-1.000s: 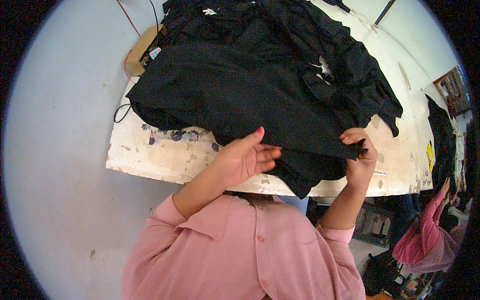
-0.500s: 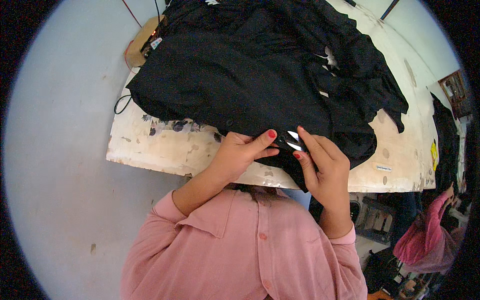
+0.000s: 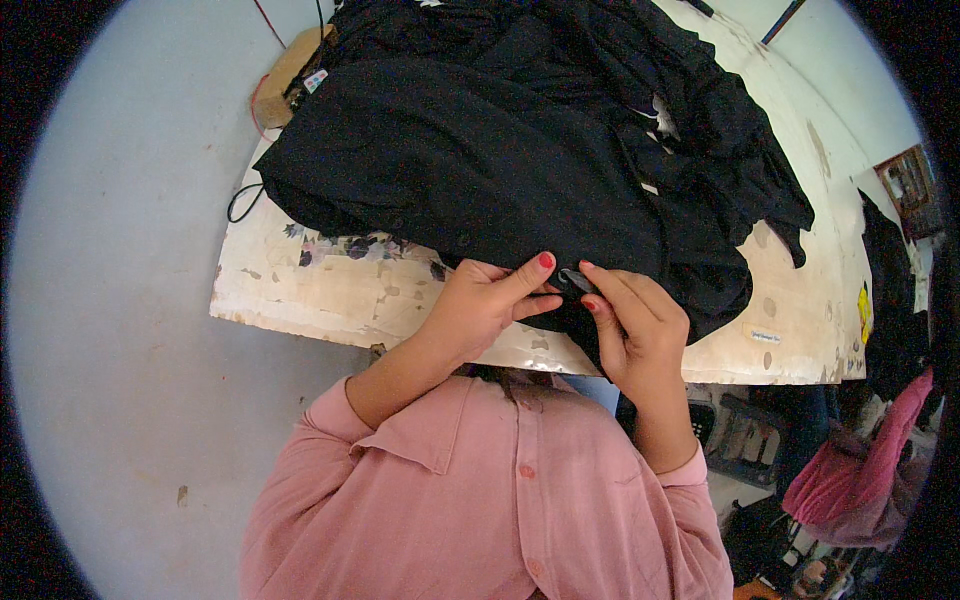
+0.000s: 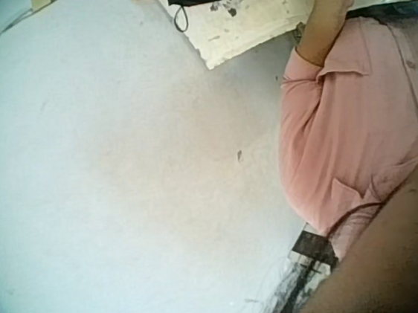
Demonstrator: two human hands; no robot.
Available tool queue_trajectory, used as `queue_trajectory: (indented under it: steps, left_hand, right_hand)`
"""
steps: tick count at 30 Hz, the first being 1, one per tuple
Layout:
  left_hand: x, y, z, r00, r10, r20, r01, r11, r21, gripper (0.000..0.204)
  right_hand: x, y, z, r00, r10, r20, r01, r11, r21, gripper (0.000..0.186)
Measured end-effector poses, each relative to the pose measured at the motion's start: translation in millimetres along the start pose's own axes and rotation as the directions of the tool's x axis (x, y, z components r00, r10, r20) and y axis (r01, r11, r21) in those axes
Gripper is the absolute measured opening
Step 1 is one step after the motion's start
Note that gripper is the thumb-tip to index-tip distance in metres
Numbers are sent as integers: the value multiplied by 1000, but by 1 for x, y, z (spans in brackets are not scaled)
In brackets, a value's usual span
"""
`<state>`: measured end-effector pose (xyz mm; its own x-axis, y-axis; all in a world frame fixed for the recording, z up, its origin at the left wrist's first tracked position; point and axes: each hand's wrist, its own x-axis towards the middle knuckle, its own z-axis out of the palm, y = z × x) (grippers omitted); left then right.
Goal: The person uses a small pair of scissors to cut a black fabric garment with white floral patterns on a table. They repeatedly lift, fold, and trim sections of the fabric, handling it one piece at a time.
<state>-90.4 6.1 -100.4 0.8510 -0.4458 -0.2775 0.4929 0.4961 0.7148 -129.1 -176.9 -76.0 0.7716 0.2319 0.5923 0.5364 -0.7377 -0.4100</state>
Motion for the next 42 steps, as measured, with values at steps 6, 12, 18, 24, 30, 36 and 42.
queue_trajectory:
  steps: [6, 12, 18, 24, 30, 36, 42]
  left_hand:
    - [-2, 1, -1, 999, -23, 24, 24, 997, -73, 28]
    - [0, 0, -1, 1000, 2, -21, -1, 998, 58, 32]
    - [-1, 1, 0, 1000, -27, -10, 28, 999, 39, 32]
    - [-1, 3, 3, 999, -52, 13, 53, 998, -40, 29]
    - [3, 0, -5, 997, -65, 33, 68, 990, -122, 19]
    - [9, 4, -20, 997, 66, 25, -58, 966, -250, 16]
    - [2, 6, -8, 994, 99, 37, -96, 993, -69, 19]
  right_hand:
    - [2, -8, 0, 986, 154, -68, -144, 981, 130, 45]
    - [-1, -8, -10, 989, 141, 33, -144, 986, 88, 27]
    - [2, -10, -10, 996, 82, 36, -84, 994, 72, 25]
    - [0, -2, -6, 1000, -18, -1, 18, 1000, -10, 33]
    - [-7, 7, -3, 995, 99, 5, -99, 995, -4, 40]
    - [3, 21, -26, 956, 292, -15, -290, 941, -174, 44]
    - [21, -13, -6, 999, 38, -19, -37, 999, 39, 62]
